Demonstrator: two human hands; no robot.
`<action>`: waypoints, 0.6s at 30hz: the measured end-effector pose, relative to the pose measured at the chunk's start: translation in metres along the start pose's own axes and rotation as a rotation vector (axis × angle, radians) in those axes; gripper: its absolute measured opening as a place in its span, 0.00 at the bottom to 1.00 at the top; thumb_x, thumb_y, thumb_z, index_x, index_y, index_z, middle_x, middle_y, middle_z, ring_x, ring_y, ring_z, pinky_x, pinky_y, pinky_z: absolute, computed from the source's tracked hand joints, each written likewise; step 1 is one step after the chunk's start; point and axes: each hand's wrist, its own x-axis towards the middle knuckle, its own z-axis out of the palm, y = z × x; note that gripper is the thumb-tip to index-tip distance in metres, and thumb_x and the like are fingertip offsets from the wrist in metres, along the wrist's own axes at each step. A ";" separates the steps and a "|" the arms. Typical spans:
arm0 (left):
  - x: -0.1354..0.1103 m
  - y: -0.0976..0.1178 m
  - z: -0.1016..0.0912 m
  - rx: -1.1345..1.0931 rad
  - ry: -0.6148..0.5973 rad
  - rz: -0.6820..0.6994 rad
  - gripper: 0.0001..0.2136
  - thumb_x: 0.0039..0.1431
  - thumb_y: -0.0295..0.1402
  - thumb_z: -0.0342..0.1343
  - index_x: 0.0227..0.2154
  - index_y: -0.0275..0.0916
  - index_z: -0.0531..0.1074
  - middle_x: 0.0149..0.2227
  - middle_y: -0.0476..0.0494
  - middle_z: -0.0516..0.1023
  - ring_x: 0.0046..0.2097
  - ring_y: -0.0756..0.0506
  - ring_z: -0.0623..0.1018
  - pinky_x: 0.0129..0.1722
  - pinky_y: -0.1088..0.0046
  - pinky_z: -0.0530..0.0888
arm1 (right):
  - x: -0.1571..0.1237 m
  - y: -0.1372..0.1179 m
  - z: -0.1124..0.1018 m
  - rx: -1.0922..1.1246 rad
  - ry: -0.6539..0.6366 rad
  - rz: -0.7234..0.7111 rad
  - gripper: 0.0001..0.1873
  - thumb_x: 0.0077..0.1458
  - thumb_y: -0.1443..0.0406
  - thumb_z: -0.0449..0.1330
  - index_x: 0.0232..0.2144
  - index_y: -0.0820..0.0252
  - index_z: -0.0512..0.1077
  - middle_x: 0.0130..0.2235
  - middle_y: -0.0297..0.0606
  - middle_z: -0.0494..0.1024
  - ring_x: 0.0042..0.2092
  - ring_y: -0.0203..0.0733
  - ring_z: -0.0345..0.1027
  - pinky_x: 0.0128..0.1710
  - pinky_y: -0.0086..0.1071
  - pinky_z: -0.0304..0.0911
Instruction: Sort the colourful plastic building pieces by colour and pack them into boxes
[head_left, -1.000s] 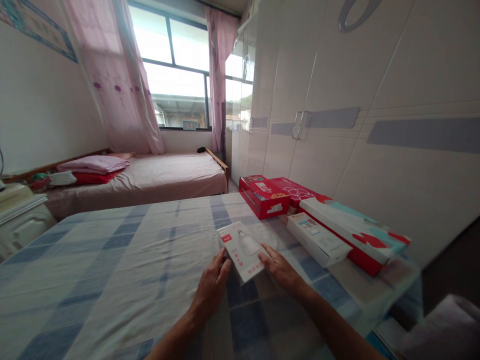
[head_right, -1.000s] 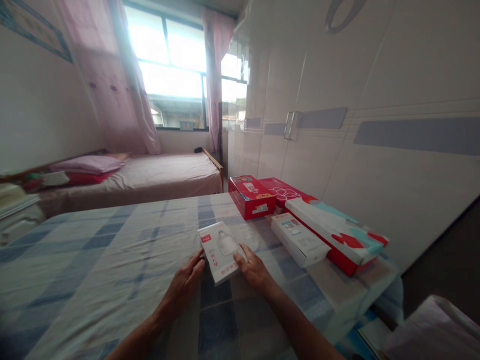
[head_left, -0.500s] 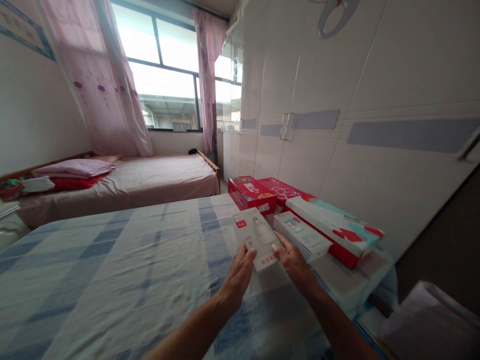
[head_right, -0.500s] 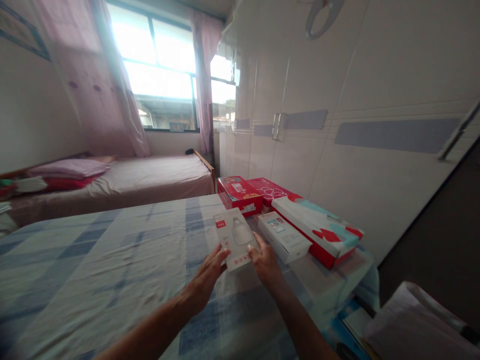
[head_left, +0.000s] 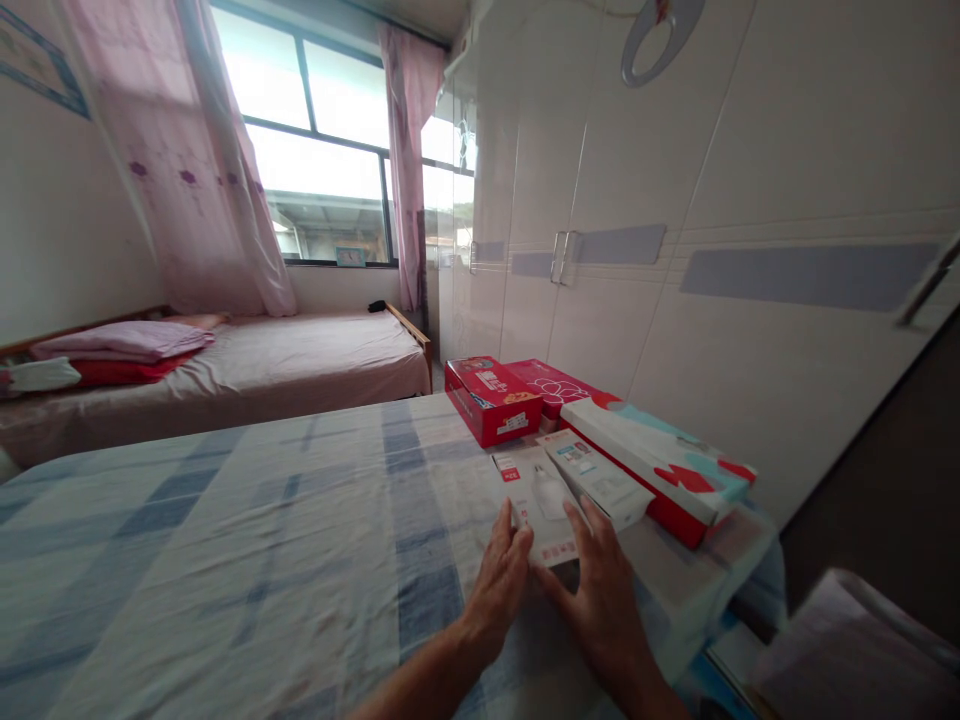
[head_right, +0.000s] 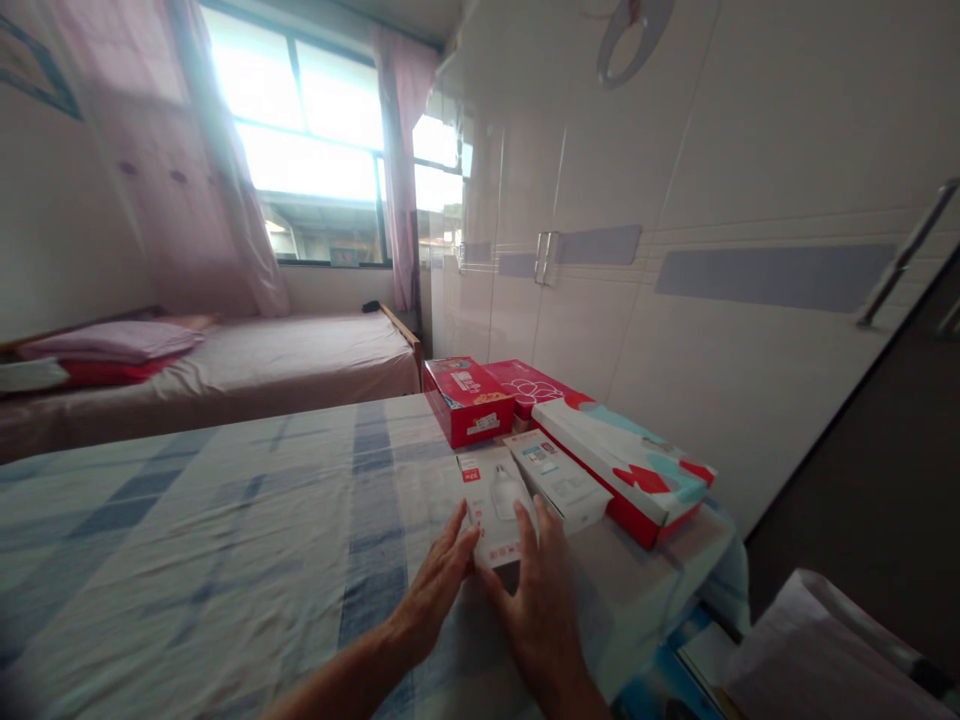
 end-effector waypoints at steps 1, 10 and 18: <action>0.000 0.002 0.002 0.000 -0.004 -0.012 0.37 0.57 0.51 0.47 0.63 0.31 0.47 0.66 0.36 0.46 0.66 0.40 0.48 0.63 0.60 0.50 | -0.003 0.001 0.003 -0.013 -0.014 0.006 0.36 0.52 0.56 0.56 0.60 0.58 0.51 0.63 0.50 0.50 0.63 0.55 0.43 0.58 0.53 0.50; 0.000 -0.003 0.007 0.014 0.006 0.002 0.33 0.59 0.48 0.46 0.62 0.36 0.49 0.67 0.41 0.44 0.66 0.43 0.46 0.63 0.64 0.51 | 0.021 0.022 0.001 0.025 -0.144 -0.071 0.26 0.49 0.70 0.50 0.52 0.60 0.67 0.59 0.44 0.61 0.63 0.50 0.44 0.61 0.51 0.46; 0.007 0.009 0.005 0.049 -0.007 0.032 0.32 0.60 0.46 0.45 0.62 0.33 0.49 0.64 0.37 0.54 0.65 0.42 0.54 0.62 0.64 0.53 | 0.025 0.031 -0.009 0.126 -0.176 -0.175 0.26 0.50 0.75 0.45 0.48 0.55 0.72 0.56 0.38 0.67 0.64 0.45 0.45 0.61 0.51 0.48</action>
